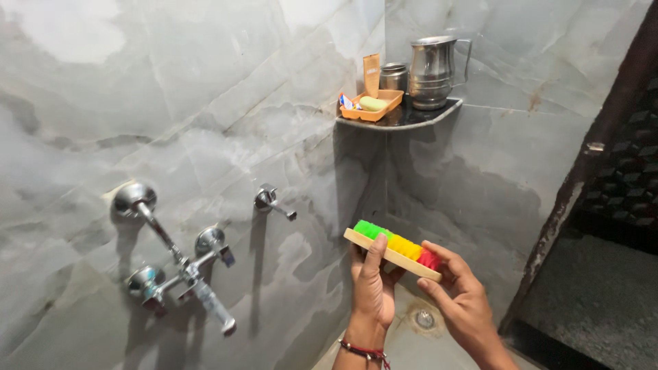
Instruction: The person moves bathroom items from a wall shelf to a corner shelf. They place a soap dish with soap and a sachet, a small metal cup, a metal pitcher, a sachet, a tube, a scrub brush, and another tube onto the corner shelf.
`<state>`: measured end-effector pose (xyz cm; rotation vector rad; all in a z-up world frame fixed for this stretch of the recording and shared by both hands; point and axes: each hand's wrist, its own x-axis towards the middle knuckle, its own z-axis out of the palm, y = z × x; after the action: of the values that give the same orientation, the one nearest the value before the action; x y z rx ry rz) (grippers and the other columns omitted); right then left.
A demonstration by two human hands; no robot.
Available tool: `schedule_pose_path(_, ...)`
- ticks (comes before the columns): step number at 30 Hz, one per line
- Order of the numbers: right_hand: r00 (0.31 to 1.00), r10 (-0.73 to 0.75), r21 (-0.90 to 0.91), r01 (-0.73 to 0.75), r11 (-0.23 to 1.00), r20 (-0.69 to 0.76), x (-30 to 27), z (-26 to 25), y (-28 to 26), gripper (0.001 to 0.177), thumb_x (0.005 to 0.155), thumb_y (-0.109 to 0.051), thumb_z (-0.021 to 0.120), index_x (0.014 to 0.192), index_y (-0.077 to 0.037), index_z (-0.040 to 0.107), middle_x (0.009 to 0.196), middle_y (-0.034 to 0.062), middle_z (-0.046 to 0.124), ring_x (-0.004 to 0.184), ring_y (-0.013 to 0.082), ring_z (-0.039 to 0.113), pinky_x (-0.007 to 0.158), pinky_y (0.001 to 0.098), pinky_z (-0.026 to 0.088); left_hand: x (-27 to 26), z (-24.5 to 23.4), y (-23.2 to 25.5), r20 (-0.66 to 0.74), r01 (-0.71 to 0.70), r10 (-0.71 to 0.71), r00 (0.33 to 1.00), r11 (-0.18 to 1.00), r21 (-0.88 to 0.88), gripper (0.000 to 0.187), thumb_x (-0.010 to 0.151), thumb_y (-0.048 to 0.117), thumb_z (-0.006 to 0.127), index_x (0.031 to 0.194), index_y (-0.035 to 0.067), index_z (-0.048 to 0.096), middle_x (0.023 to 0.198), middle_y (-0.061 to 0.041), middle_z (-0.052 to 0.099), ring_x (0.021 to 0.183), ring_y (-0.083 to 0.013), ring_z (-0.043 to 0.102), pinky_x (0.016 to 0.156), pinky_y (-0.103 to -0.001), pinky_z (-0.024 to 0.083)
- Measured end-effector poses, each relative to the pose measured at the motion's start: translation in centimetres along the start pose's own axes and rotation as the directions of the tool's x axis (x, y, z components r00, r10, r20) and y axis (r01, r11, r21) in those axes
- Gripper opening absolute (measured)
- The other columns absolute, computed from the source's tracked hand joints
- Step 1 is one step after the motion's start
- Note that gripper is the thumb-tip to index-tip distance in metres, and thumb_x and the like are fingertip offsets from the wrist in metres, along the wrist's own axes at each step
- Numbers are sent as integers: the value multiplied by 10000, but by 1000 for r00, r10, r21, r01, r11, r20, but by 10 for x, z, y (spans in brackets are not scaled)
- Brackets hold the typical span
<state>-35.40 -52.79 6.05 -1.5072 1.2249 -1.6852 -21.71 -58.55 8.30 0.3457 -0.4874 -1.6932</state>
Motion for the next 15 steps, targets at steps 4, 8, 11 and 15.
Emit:
schedule_pose_path(4, 998, 45, 69, -42, 997, -44, 41, -17, 33, 563, 870, 18, 701, 1416, -26, 567, 1242, 103, 665, 1158, 178, 637, 994, 348, 508, 48, 7, -1, 57, 20, -31, 998, 981, 191, 444, 859, 272, 735, 1238, 189, 522, 1167, -2, 613, 1092, -176, 622, 864, -464, 573)
schedule_pose_path(8, 998, -41, -47, 39, 998, -52, 88, -27, 55, 588, 791, 48, 739, 1351, -35, 579, 1330, 89, 633, 1197, 184, 635, 1040, 357, 516, 106, 11, 2, 117, 89, -145, 982, 917, 388, 465, 858, 300, 734, 1235, 173, 495, 1189, -35, 626, 1097, -186, 649, 818, -458, 610)
schedule_pose_path(11, 992, -123, -48, 122, 991, -30, 133, -25, 62, 572, 774, 72, 740, 1316, -25, 585, 1424, 100, 573, 1249, 194, 598, 1075, 373, 497, 151, 14, 9, 220, 57, -163, 962, 906, 420, 478, 864, 279, 753, 1236, 108, 505, 1173, -85, 642, 1062, -225, 684, 794, -448, 640)
schedule_pose_path(15, 988, -153, -48, 151, 987, -36, 190, -8, 77, 565, 772, 83, 727, 1305, -25, 572, 1492, 100, 523, 1309, 197, 571, 1090, 364, 488, 209, 9, 24, 298, 20, -143, 944, 924, 381, 518, 841, 210, 796, 1254, 72, 516, 1178, -108, 657, 1041, -230, 708, 815, -427, 646)
